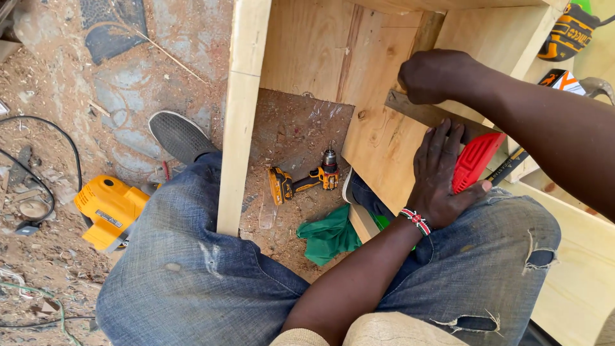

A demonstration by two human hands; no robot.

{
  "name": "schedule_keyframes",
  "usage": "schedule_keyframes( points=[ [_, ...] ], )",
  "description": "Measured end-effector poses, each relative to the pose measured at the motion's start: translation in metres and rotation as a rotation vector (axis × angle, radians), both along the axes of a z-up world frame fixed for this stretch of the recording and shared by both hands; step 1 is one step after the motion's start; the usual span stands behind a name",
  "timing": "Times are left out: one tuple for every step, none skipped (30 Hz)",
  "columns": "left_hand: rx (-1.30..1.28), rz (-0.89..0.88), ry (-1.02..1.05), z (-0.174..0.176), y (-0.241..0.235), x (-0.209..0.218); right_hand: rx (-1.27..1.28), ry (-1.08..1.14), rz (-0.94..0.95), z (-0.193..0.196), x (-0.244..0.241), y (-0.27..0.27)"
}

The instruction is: The person measures a wooden box structure using a tape measure and marks points with a pencil. They then use a combination square to draw straight lines on the wood. The person continues to measure and mark different sections of the wooden box.

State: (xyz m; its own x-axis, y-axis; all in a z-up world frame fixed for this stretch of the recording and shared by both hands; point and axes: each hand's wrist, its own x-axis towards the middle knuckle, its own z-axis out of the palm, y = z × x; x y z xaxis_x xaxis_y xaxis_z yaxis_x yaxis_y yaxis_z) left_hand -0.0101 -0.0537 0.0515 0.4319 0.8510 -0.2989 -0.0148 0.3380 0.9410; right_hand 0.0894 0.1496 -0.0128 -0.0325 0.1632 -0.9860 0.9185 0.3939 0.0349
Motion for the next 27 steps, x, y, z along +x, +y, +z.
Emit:
schedule_keyframes(
  points=[
    [-0.012,-0.013,0.001,0.001,0.000,0.000,-0.009,-0.045,0.017,0.005,-0.003,-0.001],
    [-0.015,-0.012,0.000,0.000,-0.001,0.000,-0.012,-0.046,0.018,0.006,-0.003,-0.002],
    [-0.008,-0.006,0.003,0.000,-0.001,0.001,-0.020,-0.063,0.002,0.007,-0.003,-0.003],
    [0.001,0.001,0.006,-0.001,-0.002,0.002,-0.027,-0.082,-0.013,0.009,-0.002,-0.004],
    [-0.001,0.004,0.004,-0.001,-0.003,0.002,-0.028,-0.084,-0.011,0.004,0.004,-0.008],
    [0.003,0.003,0.008,-0.002,-0.003,0.003,-0.065,-0.051,0.052,-0.001,0.011,-0.011],
    [0.007,0.001,0.011,-0.003,-0.004,0.003,-0.102,-0.018,0.115,-0.006,0.019,-0.015],
    [0.008,0.002,0.007,-0.003,-0.004,0.004,-0.102,-0.022,0.115,0.002,0.016,-0.015],
    [0.015,0.009,0.013,-0.004,-0.005,0.005,-0.081,-0.027,0.052,0.010,0.014,-0.015],
    [0.023,0.016,0.019,-0.004,-0.005,0.006,-0.060,-0.032,-0.012,0.018,0.012,-0.016],
    [0.022,0.017,0.013,-0.004,-0.005,0.006,-0.060,-0.038,-0.011,0.019,0.017,-0.017],
    [0.018,0.016,0.016,-0.004,-0.005,0.006,0.003,-0.010,-0.036,0.019,0.021,-0.017],
    [0.013,0.015,0.018,-0.005,-0.005,0.006,0.066,0.019,-0.060,0.018,0.025,-0.018],
    [0.013,0.016,0.019,-0.004,-0.005,0.006,0.065,0.019,-0.059,0.018,0.024,-0.018],
    [0.009,0.013,0.018,-0.004,-0.005,0.006,0.065,-0.005,-0.024,0.018,0.023,-0.018],
    [0.007,0.011,0.021,-0.005,-0.005,0.006,0.067,-0.026,0.012,0.016,0.021,-0.016],
    [0.008,0.015,0.024,-0.006,-0.004,0.007,0.069,-0.023,0.015,0.019,0.017,-0.013],
    [0.007,0.011,0.021,-0.006,-0.005,0.006,0.053,-0.069,-0.015,0.022,0.012,-0.011],
    [0.005,0.007,0.018,-0.005,-0.005,0.006,0.038,-0.115,-0.046,0.025,0.007,-0.009],
    [0.003,0.006,0.017,-0.004,-0.006,0.005,0.036,-0.116,-0.046,0.025,0.008,-0.010],
    [-0.010,-0.005,0.013,-0.003,-0.006,0.004,0.034,-0.118,-0.025,0.024,0.008,-0.011],
    [-0.018,-0.012,0.010,-0.003,-0.004,0.004,0.037,-0.119,0.001,0.023,0.009,-0.009],
    [-0.015,-0.008,0.011,-0.004,-0.003,0.005,0.040,-0.118,0.004,0.024,0.009,-0.009],
    [-0.012,-0.007,0.011,-0.004,-0.004,0.005,0.038,-0.112,-0.033,0.025,0.008,-0.010],
    [-0.009,-0.006,0.012,-0.004,-0.005,0.005,0.036,-0.105,-0.070,0.026,0.008,-0.012],
    [-0.010,-0.007,0.010,-0.005,-0.006,0.006,0.035,-0.107,-0.071,0.026,0.007,-0.012],
    [-0.009,-0.006,0.013,-0.006,-0.007,0.007,0.038,-0.117,-0.075,0.027,0.006,-0.012]
  ],
)
